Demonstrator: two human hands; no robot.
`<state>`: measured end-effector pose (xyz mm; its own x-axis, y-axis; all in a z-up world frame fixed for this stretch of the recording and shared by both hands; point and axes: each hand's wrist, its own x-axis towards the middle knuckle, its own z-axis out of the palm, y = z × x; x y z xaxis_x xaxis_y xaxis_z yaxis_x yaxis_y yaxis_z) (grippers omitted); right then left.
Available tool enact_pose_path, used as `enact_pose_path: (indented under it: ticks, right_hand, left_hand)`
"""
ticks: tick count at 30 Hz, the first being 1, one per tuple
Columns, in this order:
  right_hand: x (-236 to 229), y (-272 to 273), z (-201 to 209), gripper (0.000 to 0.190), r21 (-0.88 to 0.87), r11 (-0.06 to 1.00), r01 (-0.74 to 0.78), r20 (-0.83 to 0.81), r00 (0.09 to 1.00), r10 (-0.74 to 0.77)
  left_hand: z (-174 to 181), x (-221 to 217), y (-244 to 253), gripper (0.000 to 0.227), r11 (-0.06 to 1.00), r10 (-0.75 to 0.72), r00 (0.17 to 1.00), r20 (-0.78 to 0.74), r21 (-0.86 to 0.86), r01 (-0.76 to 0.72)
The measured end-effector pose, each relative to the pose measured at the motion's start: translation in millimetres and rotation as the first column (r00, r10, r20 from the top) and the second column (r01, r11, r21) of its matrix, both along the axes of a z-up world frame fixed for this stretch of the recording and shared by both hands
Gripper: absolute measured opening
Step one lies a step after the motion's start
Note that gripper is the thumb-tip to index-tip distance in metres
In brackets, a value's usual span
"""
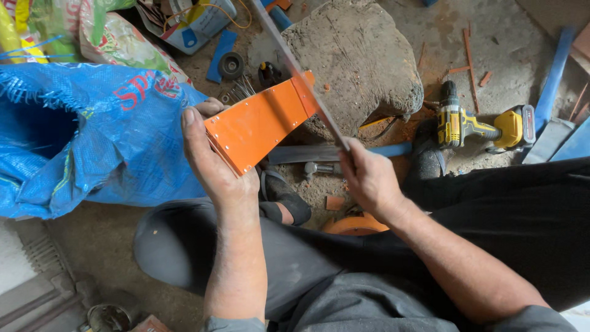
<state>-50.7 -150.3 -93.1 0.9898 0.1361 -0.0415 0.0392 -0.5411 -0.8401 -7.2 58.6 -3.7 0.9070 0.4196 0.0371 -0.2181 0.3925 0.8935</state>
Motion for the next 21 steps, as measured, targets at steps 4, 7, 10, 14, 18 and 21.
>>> enact_pose_path:
  ticks: [4,7,10,14,18,21]
  right_hand:
    - [-10,9,6,0.027,-0.002,0.998,-0.070,0.179,0.982,0.069]
    - [-10,10,7,0.031,-0.073,0.991,-0.112,0.220,0.967,0.126]
    - [-8,11,3,0.034,-0.148,0.980,-0.136,0.178,0.971,0.162]
    - [-7,10,3,0.033,-0.150,0.977,-0.150,0.121,0.978,0.168]
    - [-9,4,16,0.020,-0.157,0.971,-0.179,-0.068,0.983,0.170]
    - [-12,2,25,0.026,-0.090,0.987,-0.135,0.166,0.975,0.148]
  left_hand:
    - [-2,-9,-21,0.037,0.953,0.057,0.998,0.038,0.297,-0.066]
    - [-5,-16,-38,0.041,0.902,0.093,0.994,0.059,0.418,-0.109]
    - [-7,-23,-51,0.039,0.886,0.084,0.995,0.053,0.453,-0.099]
    - [-6,-28,-59,0.038,0.831,0.081,0.995,0.058,0.548,-0.100]
    - [-5,-28,-61,0.036,0.845,0.032,0.997,0.067,0.531,-0.063]
    - [-6,-34,-61,0.035,0.814,0.035,0.998,0.048,0.579,-0.056]
